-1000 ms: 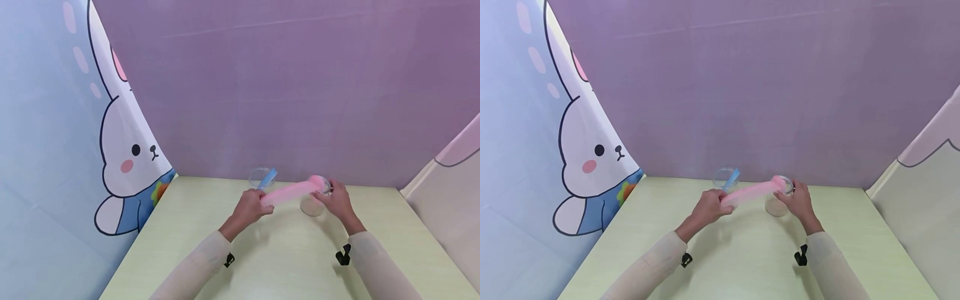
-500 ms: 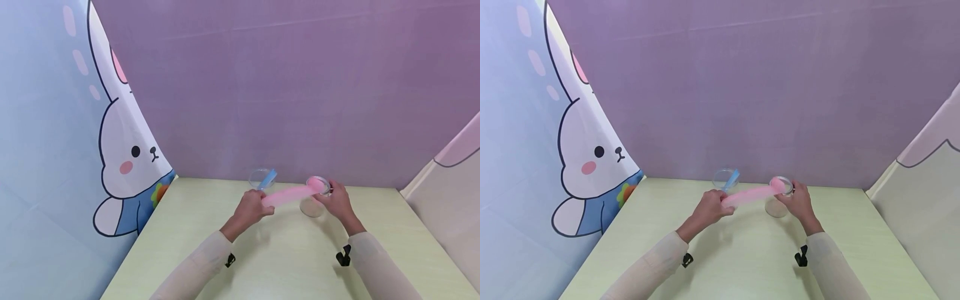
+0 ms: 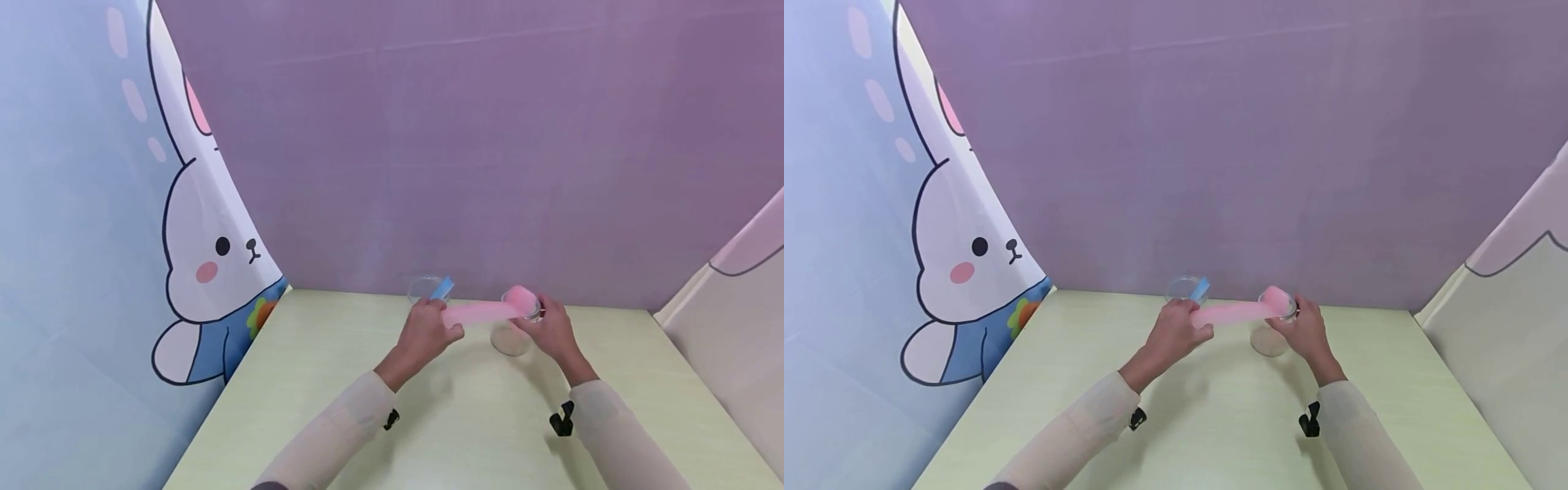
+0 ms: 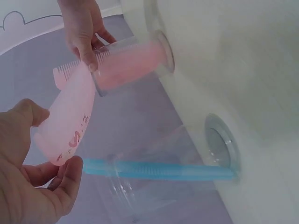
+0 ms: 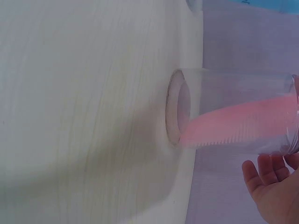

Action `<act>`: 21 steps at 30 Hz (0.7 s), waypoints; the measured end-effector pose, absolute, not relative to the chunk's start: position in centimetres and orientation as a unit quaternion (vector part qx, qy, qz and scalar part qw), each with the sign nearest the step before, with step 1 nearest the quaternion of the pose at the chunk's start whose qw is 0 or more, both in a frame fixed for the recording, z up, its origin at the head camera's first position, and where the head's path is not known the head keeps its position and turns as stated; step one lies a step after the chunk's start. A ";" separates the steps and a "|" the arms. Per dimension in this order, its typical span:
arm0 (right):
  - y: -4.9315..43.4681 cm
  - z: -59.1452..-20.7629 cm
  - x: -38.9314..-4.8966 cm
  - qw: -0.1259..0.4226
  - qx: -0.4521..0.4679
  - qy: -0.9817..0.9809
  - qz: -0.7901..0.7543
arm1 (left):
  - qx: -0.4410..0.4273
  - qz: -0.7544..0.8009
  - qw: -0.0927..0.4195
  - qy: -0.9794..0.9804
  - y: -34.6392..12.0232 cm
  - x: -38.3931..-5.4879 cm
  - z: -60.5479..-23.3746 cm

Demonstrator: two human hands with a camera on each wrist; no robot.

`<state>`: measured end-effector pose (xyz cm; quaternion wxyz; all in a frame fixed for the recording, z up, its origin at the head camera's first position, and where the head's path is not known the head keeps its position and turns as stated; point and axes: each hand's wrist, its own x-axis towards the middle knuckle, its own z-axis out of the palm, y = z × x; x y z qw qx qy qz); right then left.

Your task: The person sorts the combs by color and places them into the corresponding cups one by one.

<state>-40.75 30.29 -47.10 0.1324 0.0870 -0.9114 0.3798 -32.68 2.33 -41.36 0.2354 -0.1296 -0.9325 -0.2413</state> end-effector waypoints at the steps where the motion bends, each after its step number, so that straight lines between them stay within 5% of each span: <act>1: 30.3 -47.1 -40.7 0.132 0.087 -0.911 0.380 | -0.128 -0.239 0.239 -0.932 2.5 -32.7 -41.2; 21: 30.3 -47.0 -40.5 0.143 0.106 -0.908 0.380 | -0.097 -0.263 0.278 -0.919 5.6 -33.8 -38.9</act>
